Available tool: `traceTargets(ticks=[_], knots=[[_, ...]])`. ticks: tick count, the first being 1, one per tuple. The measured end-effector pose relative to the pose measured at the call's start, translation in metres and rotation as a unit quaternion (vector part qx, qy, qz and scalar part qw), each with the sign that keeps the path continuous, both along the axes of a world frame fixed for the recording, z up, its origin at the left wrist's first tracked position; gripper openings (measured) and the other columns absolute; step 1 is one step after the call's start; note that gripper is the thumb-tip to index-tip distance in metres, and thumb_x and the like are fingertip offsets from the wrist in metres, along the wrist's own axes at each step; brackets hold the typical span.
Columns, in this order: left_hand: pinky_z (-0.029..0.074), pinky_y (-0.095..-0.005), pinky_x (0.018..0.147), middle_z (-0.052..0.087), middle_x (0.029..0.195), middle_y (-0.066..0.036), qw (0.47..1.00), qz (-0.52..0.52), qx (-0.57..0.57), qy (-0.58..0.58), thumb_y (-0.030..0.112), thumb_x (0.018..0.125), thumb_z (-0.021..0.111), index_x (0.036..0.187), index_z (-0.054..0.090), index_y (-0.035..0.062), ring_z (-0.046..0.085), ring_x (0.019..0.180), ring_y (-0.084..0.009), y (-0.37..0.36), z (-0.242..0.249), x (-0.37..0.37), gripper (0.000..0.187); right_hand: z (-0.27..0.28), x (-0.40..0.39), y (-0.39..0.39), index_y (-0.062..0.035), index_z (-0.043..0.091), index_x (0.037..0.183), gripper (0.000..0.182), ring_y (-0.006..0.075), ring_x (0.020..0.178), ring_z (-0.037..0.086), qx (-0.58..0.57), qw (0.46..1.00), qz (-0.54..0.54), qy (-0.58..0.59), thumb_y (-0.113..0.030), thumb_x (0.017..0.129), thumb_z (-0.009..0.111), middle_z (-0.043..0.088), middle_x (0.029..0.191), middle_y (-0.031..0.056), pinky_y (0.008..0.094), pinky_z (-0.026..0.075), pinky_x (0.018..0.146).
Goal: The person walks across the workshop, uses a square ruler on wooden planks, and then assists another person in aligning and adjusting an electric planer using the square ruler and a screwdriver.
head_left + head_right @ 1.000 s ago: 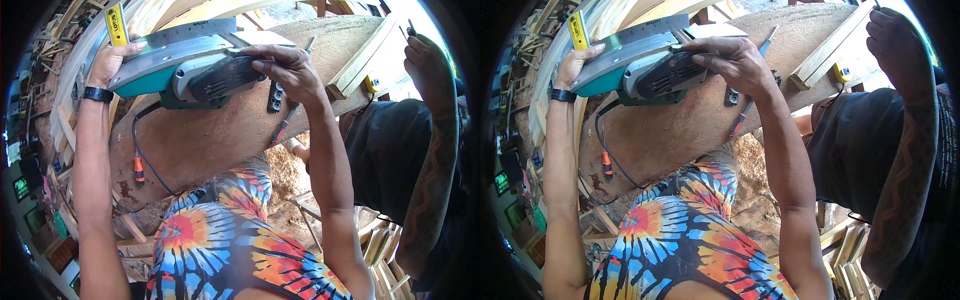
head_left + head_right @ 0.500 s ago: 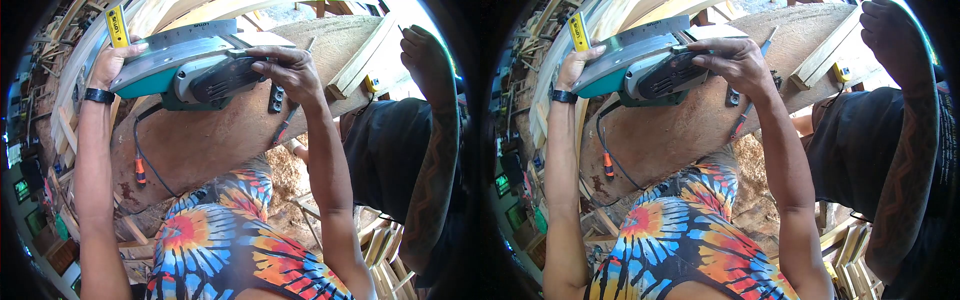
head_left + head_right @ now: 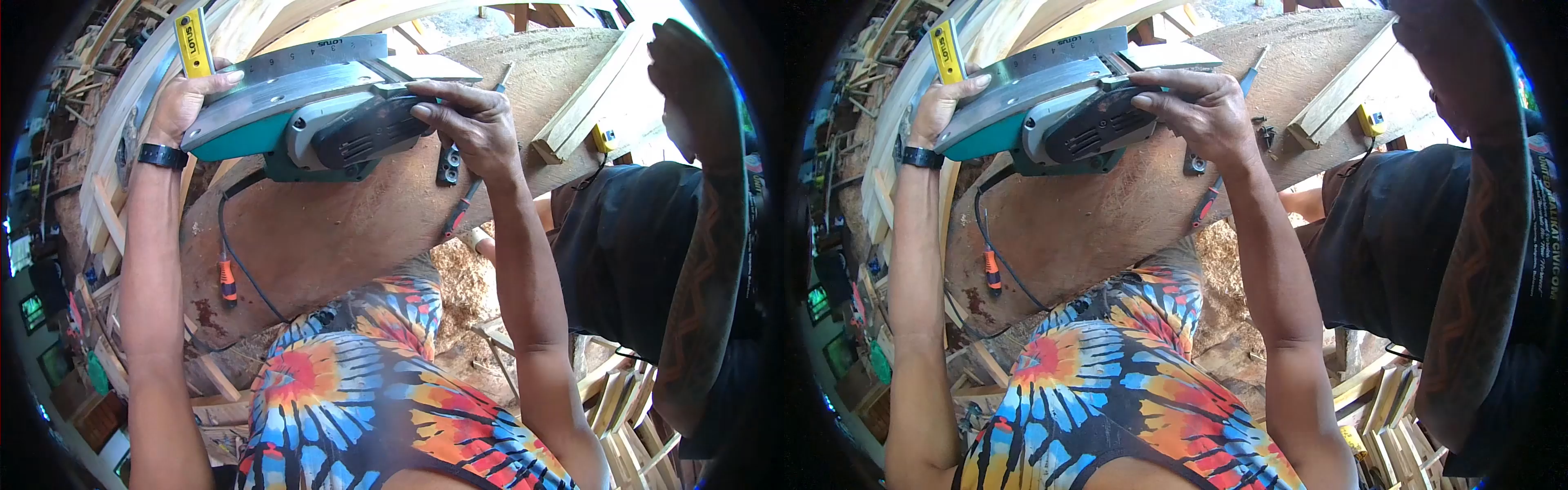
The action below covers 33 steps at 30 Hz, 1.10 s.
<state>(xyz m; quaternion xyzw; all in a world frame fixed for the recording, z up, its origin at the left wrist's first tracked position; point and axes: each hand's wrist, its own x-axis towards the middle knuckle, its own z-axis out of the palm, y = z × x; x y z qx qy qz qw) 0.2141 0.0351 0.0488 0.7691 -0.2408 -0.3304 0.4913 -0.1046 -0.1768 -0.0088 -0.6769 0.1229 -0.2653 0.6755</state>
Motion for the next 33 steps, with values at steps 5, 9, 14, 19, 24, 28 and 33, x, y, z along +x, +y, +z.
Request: traceTargets(ticks=[5,9,14,19,24,28,33], knots=[[0.050,-0.0263,0.079,0.066,0.095,-0.008,1.000,-0.002,-0.013,0.011,0.015,0.078,0.079,0.110,0.063,0.0013,0.063,0.085,-0.0144,0.000,-0.003,0.001,0.039,0.004,-0.003,0.002,-0.0054,0.073,0.109,0.026,0.0068,0.078,0.062,0.001,0.999,-0.007,0.043,-0.012,0.083,0.077,0.072,0.094,0.0026,0.0211,0.051,0.066],[0.050,-0.0264,0.078,0.066,0.094,-0.008,1.000,0.004,-0.010,0.000,0.017,0.076,0.081,0.111,0.064,0.0018,0.063,0.084,-0.0144,-0.001,-0.002,0.001,0.041,0.008,-0.003,0.005,-0.0056,0.073,0.109,0.026,0.0058,0.077,0.061,0.000,0.999,-0.015,0.046,-0.010,0.084,0.076,0.071,0.094,0.0019,0.0202,0.049,0.064],[0.049,-0.0265,0.078,0.066,0.094,-0.007,1.000,-0.001,-0.004,-0.014,0.017,0.076,0.081,0.109,0.065,0.0012,0.063,0.083,-0.0144,-0.002,-0.001,-0.001,0.040,0.003,-0.003,0.006,-0.0058,0.073,0.110,0.027,0.0047,0.076,0.059,0.015,0.999,-0.015,0.026,-0.009,0.084,0.076,0.071,0.094,0.0012,0.0194,0.048,0.063],[0.050,-0.0273,0.076,0.067,0.094,-0.008,0.998,0.011,-0.051,-0.027,0.014,0.077,0.080,0.109,0.063,-0.0014,0.063,0.083,-0.0152,0.001,0.009,-0.011,0.039,0.002,-0.005,0.004,-0.0047,0.072,0.111,0.027,0.0045,0.075,0.058,0.053,0.998,-0.004,0.033,-0.008,0.084,0.076,0.070,0.092,0.0005,0.0190,0.047,0.064],[0.049,-0.0288,0.074,0.065,0.087,-0.005,0.989,0.058,-0.135,0.015,0.010,0.074,0.081,0.100,0.064,0.0022,0.061,0.078,-0.0138,0.010,0.039,-0.051,0.032,0.007,-0.008,0.002,-0.0052,0.073,0.110,0.027,0.0045,0.074,0.057,0.050,0.997,0.001,0.061,-0.010,0.084,0.076,0.069,0.092,-0.0002,0.0194,0.047,0.063],[0.047,-0.0243,0.070,0.064,0.086,-0.003,0.989,0.068,-0.111,-0.066,0.011,0.074,0.082,0.093,0.065,0.0045,0.059,0.077,-0.0123,0.009,0.040,-0.071,0.027,0.001,-0.004,0.002,-0.0066,0.073,0.110,0.026,0.0037,0.072,0.057,0.018,1.000,-0.005,0.024,-0.010,0.084,0.076,0.069,0.091,-0.0011,0.0189,0.046,0.061],[0.047,-0.0242,0.071,0.064,0.086,-0.003,0.993,0.043,-0.101,-0.039,0.010,0.074,0.082,0.096,0.065,0.0036,0.058,0.077,-0.0107,0.009,0.037,-0.067,0.029,0.000,-0.005,0.001,-0.0078,0.073,0.110,0.026,0.0024,0.069,0.056,0.044,0.999,0.003,0.025,-0.012,0.084,0.076,0.069,0.088,-0.0009,0.0174,0.044,0.057]])
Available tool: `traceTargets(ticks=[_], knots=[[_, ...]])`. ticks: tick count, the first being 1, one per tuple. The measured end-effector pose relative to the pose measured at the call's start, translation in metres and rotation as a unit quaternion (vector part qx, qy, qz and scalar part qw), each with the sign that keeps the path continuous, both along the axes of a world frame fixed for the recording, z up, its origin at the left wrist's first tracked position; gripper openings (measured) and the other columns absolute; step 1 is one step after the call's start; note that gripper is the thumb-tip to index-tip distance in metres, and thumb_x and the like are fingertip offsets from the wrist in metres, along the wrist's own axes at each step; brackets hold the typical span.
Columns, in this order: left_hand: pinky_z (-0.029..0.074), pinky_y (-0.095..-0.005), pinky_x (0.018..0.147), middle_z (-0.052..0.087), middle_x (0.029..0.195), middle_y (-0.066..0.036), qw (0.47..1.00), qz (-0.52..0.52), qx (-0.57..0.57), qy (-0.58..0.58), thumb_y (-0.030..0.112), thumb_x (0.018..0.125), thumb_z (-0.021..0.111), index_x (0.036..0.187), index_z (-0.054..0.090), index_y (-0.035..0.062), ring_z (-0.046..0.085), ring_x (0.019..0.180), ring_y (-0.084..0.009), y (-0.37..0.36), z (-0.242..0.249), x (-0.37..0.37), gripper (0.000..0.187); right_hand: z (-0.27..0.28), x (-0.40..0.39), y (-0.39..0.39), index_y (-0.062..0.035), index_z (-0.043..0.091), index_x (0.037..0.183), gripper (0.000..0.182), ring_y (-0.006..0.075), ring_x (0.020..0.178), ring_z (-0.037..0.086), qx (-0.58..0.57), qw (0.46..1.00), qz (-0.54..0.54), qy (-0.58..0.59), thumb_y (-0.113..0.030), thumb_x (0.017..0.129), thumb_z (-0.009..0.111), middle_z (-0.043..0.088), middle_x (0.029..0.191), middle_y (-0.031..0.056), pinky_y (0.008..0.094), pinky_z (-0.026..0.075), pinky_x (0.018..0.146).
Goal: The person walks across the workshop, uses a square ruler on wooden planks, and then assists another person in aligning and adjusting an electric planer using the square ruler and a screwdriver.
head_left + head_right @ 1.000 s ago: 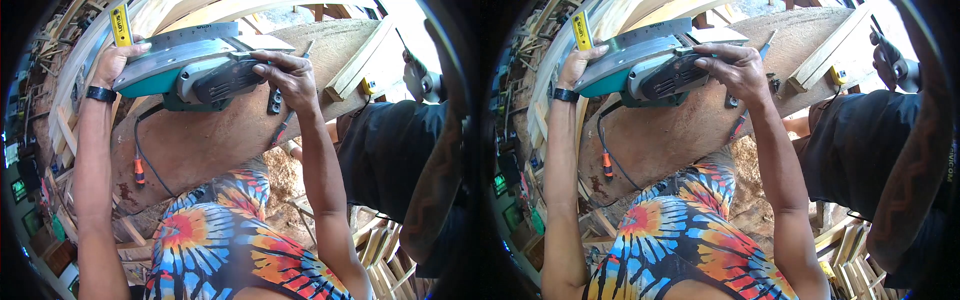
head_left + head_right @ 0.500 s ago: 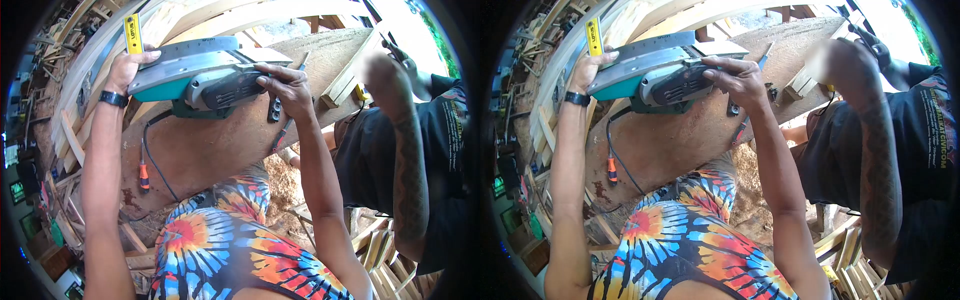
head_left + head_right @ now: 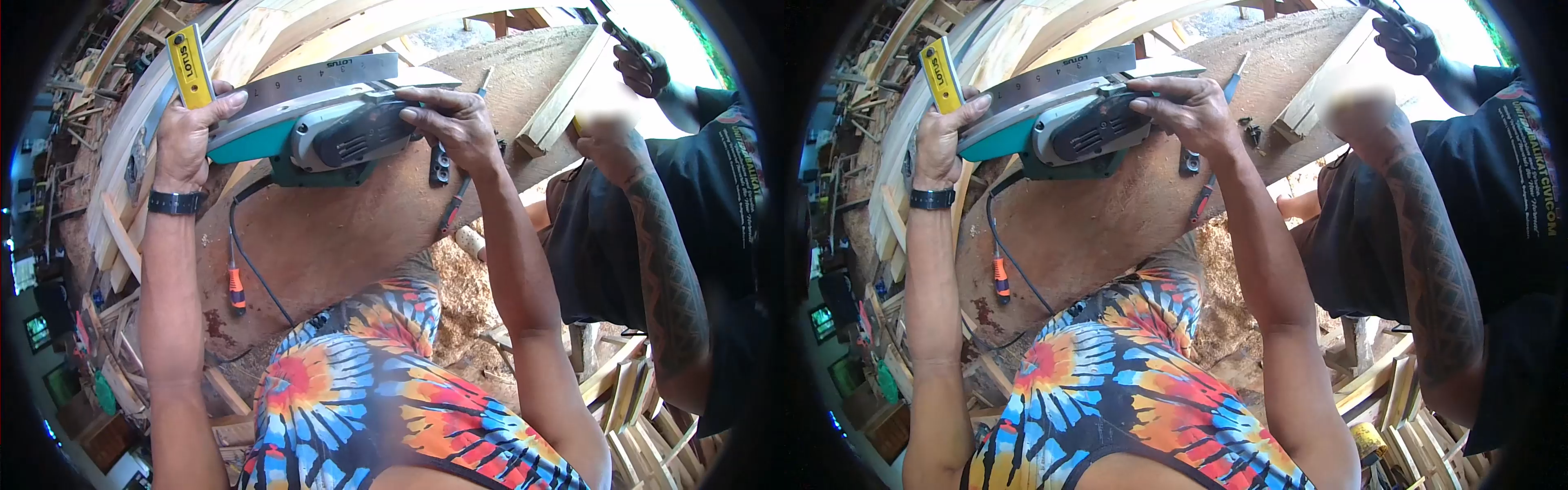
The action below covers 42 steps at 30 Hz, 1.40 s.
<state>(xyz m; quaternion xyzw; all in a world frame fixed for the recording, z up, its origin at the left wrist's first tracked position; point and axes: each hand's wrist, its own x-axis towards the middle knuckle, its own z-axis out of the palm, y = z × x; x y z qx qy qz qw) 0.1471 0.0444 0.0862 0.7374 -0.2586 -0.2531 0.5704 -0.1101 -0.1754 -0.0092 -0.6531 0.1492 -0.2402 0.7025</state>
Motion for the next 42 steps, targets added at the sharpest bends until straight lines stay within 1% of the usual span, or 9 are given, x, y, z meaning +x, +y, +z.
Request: traceTargets(ticks=[5,7,13,19,22,25,28,31,42], knots=[[0.049,-0.0246,0.070,0.065,0.084,-0.004,1.000,-0.006,0.001,0.004,0.009,0.076,0.080,0.098,0.064,0.0024,0.061,0.073,-0.0111,0.000,0.000,-0.003,0.028,0.002,0.000,0.003,-0.0080,0.073,0.111,0.028,0.0017,0.062,0.052,-0.039,0.999,-0.020,0.005,-0.016,0.085,0.076,0.067,0.076,-0.0030,0.0187,0.041,0.052],[0.052,-0.0246,0.070,0.067,0.086,-0.005,1.000,-0.012,0.000,-0.005,0.008,0.079,0.078,0.101,0.063,0.0020,0.064,0.073,-0.0120,0.000,-0.001,-0.001,0.027,0.001,0.001,0.000,-0.0080,0.073,0.111,0.028,0.0020,0.061,0.052,-0.053,0.998,-0.018,0.008,-0.017,0.085,0.076,0.067,0.075,-0.0024,0.0191,0.041,0.052],[0.051,-0.0234,0.069,0.066,0.084,-0.005,0.999,-0.037,0.023,0.005,0.010,0.080,0.078,0.102,0.063,0.0017,0.063,0.072,-0.0113,0.002,0.001,-0.001,0.028,-0.002,0.001,-0.001,-0.0085,0.074,0.110,0.027,0.0030,0.060,0.052,-0.065,0.998,-0.012,-0.006,-0.018,0.085,0.076,0.067,0.073,-0.0017,0.0199,0.042,0.051],[0.050,-0.0234,0.069,0.065,0.083,-0.005,0.998,-0.043,0.039,-0.002,0.013,0.075,0.081,0.099,0.063,-0.0002,0.062,0.072,-0.0118,0.001,-0.001,0.005,0.033,-0.006,0.002,-0.003,-0.0120,0.074,0.111,0.027,0.0037,0.059,0.053,-0.056,0.998,-0.006,-0.002,-0.020,0.085,0.076,0.066,0.072,-0.0020,0.0204,0.043,0.050],[0.052,-0.0234,0.069,0.066,0.083,-0.005,0.997,-0.052,0.052,-0.002,0.012,0.079,0.078,0.103,0.063,0.0004,0.063,0.072,-0.0115,0.001,-0.001,0.010,0.031,-0.006,0.003,-0.003,-0.0124,0.074,0.111,0.027,0.0039,0.058,0.053,-0.063,0.998,-0.013,-0.001,-0.020,0.086,0.075,0.066,0.072,-0.0015,0.0205,0.043,0.050],[0.052,-0.0231,0.069,0.066,0.083,-0.005,0.997,-0.051,0.056,-0.009,0.012,0.078,0.078,0.103,0.063,0.0002,0.063,0.072,-0.0116,0.001,-0.001,0.009,0.031,-0.002,0.001,-0.005,-0.0072,0.073,0.112,0.026,0.0029,0.063,0.053,-0.073,0.997,0.011,0.019,-0.015,0.087,0.074,0.064,0.075,-0.0033,0.0176,0.042,0.054],[0.052,-0.0231,0.069,0.066,0.083,-0.005,0.999,-0.033,0.033,0.006,0.012,0.078,0.078,0.103,0.063,0.0003,0.063,0.071,-0.0116,0.001,-0.003,0.007,0.031,-0.004,0.004,-0.007,-0.0071,0.073,0.112,0.026,0.0033,0.062,0.053,-0.073,0.997,0.019,0.003,-0.014,0.087,0.074,0.063,0.074,-0.0030,0.0178,0.042,0.054],[0.052,-0.0230,0.068,0.066,0.084,-0.006,0.999,-0.030,0.030,0.006,0.012,0.078,0.078,0.103,0.063,0.0003,0.063,0.071,-0.0116,0.001,-0.004,0.007,0.031,-0.010,0.007,-0.009,-0.0104,0.073,0.112,0.027,0.0043,0.057,0.053,-0.102,0.994,0.008,-0.028,-0.021,0.087,0.074,0.066,0.071,-0.0010,0.0209,0.043,0.050],[0.052,-0.0230,0.067,0.068,0.083,-0.005,0.999,-0.042,0.011,0.007,0.011,0.079,0.078,0.101,0.064,0.0007,0.064,0.072,-0.0113,0.001,-0.006,0.005,0.027,-0.012,0.006,-0.008,-0.0107,0.073,0.112,0.026,0.0037,0.056,0.052,-0.065,0.997,0.013,-0.037,-0.018,0.087,0.074,0.063,0.068,-0.0025,0.0205,0.042,0.049]])
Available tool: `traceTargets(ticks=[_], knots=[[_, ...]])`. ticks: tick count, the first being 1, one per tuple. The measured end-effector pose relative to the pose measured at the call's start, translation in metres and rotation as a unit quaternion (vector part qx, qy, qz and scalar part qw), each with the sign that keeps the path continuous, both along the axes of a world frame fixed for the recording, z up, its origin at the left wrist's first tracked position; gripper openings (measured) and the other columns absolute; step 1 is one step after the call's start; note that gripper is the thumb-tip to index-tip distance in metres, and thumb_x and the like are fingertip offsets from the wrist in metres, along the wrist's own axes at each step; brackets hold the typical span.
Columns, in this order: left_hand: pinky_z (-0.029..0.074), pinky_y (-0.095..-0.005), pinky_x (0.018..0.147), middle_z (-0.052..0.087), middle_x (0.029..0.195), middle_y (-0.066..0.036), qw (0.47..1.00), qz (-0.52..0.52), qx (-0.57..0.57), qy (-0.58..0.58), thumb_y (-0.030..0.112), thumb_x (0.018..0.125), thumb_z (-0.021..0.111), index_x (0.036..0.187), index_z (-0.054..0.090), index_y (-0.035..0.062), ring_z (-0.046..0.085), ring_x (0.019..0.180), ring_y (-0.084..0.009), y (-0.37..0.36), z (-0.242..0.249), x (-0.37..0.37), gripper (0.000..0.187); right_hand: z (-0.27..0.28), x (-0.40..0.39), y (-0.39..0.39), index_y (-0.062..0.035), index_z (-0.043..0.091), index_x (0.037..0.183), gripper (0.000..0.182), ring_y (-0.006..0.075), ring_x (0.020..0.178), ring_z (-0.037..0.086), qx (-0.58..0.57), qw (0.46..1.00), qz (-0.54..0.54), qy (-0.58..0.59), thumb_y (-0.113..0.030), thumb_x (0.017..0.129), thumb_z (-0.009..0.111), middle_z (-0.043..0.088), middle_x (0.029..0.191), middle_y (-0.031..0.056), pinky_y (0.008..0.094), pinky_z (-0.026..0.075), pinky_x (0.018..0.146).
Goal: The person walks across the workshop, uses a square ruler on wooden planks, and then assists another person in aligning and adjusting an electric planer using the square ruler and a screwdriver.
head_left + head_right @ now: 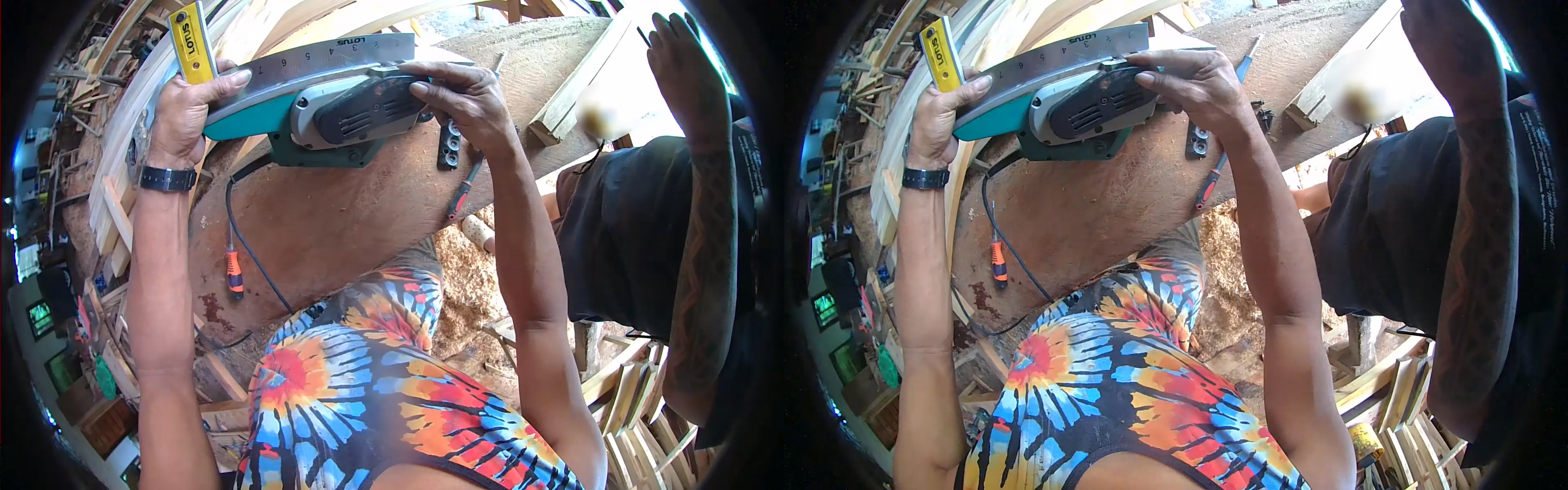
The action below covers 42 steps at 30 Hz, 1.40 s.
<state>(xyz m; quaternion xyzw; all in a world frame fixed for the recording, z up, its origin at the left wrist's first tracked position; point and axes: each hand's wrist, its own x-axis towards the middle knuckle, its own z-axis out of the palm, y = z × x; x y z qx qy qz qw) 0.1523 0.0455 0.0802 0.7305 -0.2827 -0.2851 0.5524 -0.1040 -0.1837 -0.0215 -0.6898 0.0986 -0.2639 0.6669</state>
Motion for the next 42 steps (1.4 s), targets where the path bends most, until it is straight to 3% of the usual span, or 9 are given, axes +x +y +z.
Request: traceTargets(ticks=[13,16,31,42], knots=[[0.052,-0.0229,0.068,0.067,0.083,-0.005,1.000,-0.012,0.005,-0.003,0.011,0.080,0.078,0.101,0.063,0.0005,0.064,0.071,-0.0107,0.000,0.003,-0.002,0.028,0.011,-0.005,0.000,-0.0127,0.073,0.113,0.027,0.0031,0.057,0.050,-0.028,0.999,-0.003,0.045,-0.021,0.087,0.074,0.062,0.068,-0.0034,0.0209,0.041,0.050],[0.051,-0.0222,0.066,0.065,0.082,-0.005,1.000,-0.004,0.002,0.011,0.007,0.078,0.078,0.100,0.064,-0.0006,0.061,0.070,-0.0107,-0.001,0.004,-0.004,0.027,0.009,-0.004,0.000,-0.0129,0.073,0.113,0.026,0.0036,0.058,0.051,-0.035,0.999,0.000,0.029,-0.021,0.088,0.073,0.064,0.071,-0.0034,0.0213,0.041,0.050],[0.051,-0.0225,0.067,0.066,0.083,-0.004,1.000,-0.007,0.007,-0.013,0.011,0.079,0.078,0.100,0.063,0.0008,0.063,0.070,-0.0097,-0.001,0.003,-0.004,0.028,0.018,-0.005,-0.003,-0.0112,0.072,0.114,0.025,0.0041,0.071,0.056,-0.066,0.996,0.032,0.047,-0.018,0.090,0.070,0.070,0.086,-0.0024,0.0220,0.047,0.060],[0.051,-0.0223,0.067,0.066,0.082,-0.004,1.000,-0.012,0.012,-0.016,0.012,0.079,0.078,0.100,0.063,0.0011,0.063,0.070,-0.0100,0.000,0.002,-0.001,0.027,0.008,-0.003,0.000,-0.0126,0.073,0.112,0.028,0.0030,0.059,0.051,-0.016,0.999,0.001,0.039,-0.021,0.086,0.075,0.065,0.073,-0.0040,0.0198,0.042,0.051]])
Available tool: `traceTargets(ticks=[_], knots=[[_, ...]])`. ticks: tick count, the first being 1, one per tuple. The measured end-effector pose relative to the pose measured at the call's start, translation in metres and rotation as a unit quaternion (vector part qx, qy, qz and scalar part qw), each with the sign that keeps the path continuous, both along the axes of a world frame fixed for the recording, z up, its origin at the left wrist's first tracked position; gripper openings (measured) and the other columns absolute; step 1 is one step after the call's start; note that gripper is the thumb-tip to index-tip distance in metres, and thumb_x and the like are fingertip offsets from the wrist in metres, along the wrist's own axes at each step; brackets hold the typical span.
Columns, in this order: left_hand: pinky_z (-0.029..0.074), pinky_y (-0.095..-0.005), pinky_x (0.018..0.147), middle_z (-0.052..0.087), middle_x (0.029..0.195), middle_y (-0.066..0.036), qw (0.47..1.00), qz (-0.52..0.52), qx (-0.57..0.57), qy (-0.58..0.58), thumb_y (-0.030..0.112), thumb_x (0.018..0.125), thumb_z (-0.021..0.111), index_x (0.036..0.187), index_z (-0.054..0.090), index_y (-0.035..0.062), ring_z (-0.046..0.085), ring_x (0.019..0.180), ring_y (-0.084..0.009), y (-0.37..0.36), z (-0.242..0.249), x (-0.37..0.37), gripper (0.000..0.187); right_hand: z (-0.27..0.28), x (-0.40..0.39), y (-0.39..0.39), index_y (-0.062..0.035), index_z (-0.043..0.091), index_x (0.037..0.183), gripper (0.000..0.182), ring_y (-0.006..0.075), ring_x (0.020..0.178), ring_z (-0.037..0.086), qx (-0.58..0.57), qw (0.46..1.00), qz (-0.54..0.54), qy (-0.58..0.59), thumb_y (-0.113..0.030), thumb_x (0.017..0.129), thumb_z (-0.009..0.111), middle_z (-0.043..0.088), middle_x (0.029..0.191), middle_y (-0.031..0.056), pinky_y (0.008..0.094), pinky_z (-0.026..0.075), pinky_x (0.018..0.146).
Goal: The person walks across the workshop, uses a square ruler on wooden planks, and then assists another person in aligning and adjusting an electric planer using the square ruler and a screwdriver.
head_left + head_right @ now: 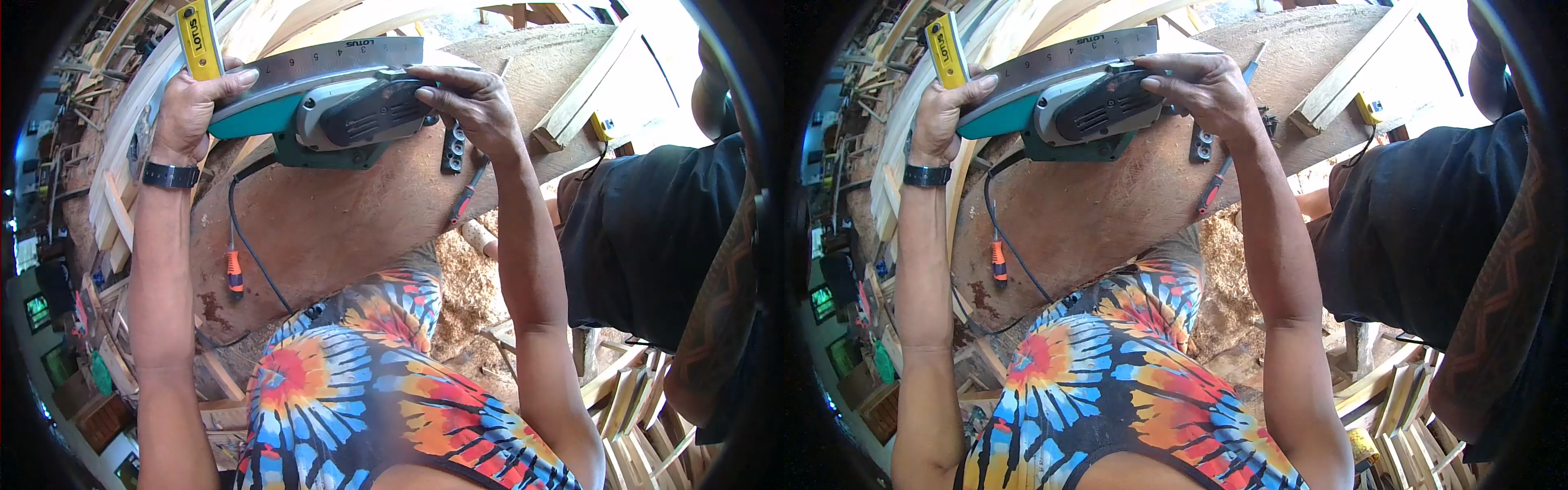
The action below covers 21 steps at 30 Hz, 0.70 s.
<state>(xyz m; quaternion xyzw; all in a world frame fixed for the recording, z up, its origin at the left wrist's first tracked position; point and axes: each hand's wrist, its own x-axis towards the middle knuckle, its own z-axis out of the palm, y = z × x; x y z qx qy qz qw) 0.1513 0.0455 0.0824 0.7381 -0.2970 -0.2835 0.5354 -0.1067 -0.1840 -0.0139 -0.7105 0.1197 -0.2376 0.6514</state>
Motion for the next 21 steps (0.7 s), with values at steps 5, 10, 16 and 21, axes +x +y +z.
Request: traceTargets(ticks=[5,10,16,21], knots=[[0.051,-0.0225,0.068,0.066,0.084,-0.006,1.000,0.007,0.006,-0.012,0.012,0.080,0.077,0.102,0.062,0.0006,0.063,0.071,-0.0107,0.000,0.001,-0.002,0.030,0.001,0.000,0.001,-0.0126,0.074,0.111,0.028,0.0033,0.057,0.051,0.000,1.000,-0.012,0.007,-0.021,0.085,0.076,0.065,0.072,-0.0038,0.0197,0.043,0.050],[0.051,-0.0226,0.068,0.066,0.084,-0.006,1.000,0.004,0.014,-0.018,0.012,0.079,0.078,0.102,0.062,0.0005,0.064,0.072,-0.0108,0.000,0.002,-0.001,0.030,0.002,0.001,0.001,-0.0112,0.074,0.111,0.028,0.0036,0.060,0.054,0.010,1.000,-0.010,-0.004,-0.020,0.084,0.077,0.066,0.074,-0.0028,0.0197,0.044,0.052],[0.051,-0.0231,0.068,0.066,0.083,-0.005,1.000,0.003,0.000,-0.004,0.011,0.079,0.078,0.101,0.062,0.0006,0.063,0.071,-0.0106,0.000,0.004,-0.004,0.029,0.003,0.000,0.003,-0.0085,0.074,0.108,0.027,0.0052,0.063,0.057,0.025,1.000,-0.014,-0.003,-0.018,0.084,0.077,0.069,0.079,-0.0004,0.0203,0.046,0.055],[0.053,-0.0246,0.064,0.067,0.080,-0.006,0.999,0.011,-0.014,0.032,0.009,0.076,0.077,0.098,0.064,-0.0011,0.064,0.068,-0.0122,-0.003,0.006,-0.013,0.028,0.006,-0.003,0.002,-0.0071,0.074,0.109,0.028,0.0046,0.066,0.056,0.002,1.000,-0.026,0.009,-0.016,0.083,0.077,0.068,0.078,-0.0005,0.0203,0.045,0.056]])
